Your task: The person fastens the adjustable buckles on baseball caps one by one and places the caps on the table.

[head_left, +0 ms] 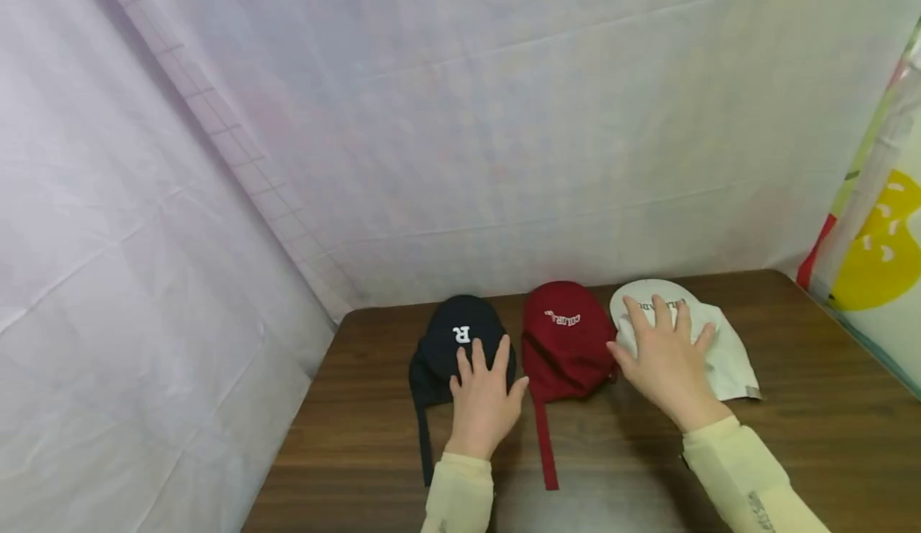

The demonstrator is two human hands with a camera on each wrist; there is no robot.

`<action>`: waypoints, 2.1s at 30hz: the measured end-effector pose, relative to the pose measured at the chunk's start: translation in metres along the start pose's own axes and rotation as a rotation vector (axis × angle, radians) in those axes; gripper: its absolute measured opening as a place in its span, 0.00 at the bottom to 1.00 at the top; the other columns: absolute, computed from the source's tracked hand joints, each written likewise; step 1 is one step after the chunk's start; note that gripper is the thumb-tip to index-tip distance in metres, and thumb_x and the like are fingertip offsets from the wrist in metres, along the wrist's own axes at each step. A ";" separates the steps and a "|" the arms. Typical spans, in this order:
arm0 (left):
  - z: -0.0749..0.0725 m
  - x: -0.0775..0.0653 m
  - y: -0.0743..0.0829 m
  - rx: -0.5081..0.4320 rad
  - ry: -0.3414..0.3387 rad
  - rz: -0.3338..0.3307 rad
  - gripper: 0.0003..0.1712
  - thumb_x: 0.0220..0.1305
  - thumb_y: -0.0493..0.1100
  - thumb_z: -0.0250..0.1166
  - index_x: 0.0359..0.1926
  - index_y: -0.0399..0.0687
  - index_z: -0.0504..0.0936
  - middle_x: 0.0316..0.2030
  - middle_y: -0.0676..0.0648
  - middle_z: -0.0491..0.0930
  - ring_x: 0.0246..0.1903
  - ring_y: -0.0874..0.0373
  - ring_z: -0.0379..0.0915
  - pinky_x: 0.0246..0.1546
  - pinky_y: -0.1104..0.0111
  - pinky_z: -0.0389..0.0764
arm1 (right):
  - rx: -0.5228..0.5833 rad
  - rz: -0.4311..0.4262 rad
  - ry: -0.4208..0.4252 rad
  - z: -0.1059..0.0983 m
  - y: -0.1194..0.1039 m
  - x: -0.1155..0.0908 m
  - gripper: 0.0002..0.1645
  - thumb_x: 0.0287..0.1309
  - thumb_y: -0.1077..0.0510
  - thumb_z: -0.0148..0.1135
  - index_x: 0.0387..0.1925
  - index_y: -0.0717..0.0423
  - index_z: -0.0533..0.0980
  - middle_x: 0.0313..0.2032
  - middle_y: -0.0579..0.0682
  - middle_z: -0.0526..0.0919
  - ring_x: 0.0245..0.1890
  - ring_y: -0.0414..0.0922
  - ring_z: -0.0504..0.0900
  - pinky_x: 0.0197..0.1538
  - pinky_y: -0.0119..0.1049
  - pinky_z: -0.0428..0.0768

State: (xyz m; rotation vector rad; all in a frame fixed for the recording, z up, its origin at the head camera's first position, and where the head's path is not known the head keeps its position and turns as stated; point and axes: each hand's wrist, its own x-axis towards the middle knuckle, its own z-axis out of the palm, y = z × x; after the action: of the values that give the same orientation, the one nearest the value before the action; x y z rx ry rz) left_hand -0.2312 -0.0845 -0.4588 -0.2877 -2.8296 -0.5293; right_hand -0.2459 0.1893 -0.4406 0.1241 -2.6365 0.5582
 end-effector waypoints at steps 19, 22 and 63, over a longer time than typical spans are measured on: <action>0.012 -0.009 0.010 0.014 -0.094 0.045 0.34 0.71 0.58 0.62 0.73 0.54 0.69 0.67 0.31 0.67 0.67 0.27 0.59 0.56 0.34 0.68 | -0.036 0.040 -0.033 0.001 0.068 0.002 0.41 0.61 0.39 0.66 0.67 0.58 0.66 0.62 0.76 0.62 0.63 0.81 0.51 0.53 0.86 0.36; 0.014 -0.009 0.010 0.013 -0.100 0.044 0.33 0.71 0.57 0.62 0.72 0.53 0.71 0.67 0.31 0.67 0.67 0.27 0.59 0.56 0.34 0.68 | -0.034 0.060 -0.076 0.008 0.073 -0.002 0.43 0.63 0.34 0.63 0.67 0.59 0.67 0.61 0.77 0.63 0.62 0.81 0.53 0.51 0.87 0.39; 0.016 -0.008 0.010 0.050 -0.146 0.037 0.30 0.70 0.58 0.62 0.69 0.54 0.75 0.66 0.33 0.69 0.66 0.27 0.59 0.56 0.32 0.66 | 0.022 0.001 0.162 0.011 0.095 -0.001 0.05 0.47 0.69 0.64 0.30 0.63 0.82 0.27 0.66 0.83 0.21 0.65 0.78 0.21 0.62 0.70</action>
State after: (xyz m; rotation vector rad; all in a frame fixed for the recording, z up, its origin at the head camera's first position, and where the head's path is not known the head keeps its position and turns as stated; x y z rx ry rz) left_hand -0.2250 -0.0708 -0.4723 -0.3833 -2.9667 -0.4454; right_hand -0.2659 0.2712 -0.4848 0.0807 -2.4738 0.5734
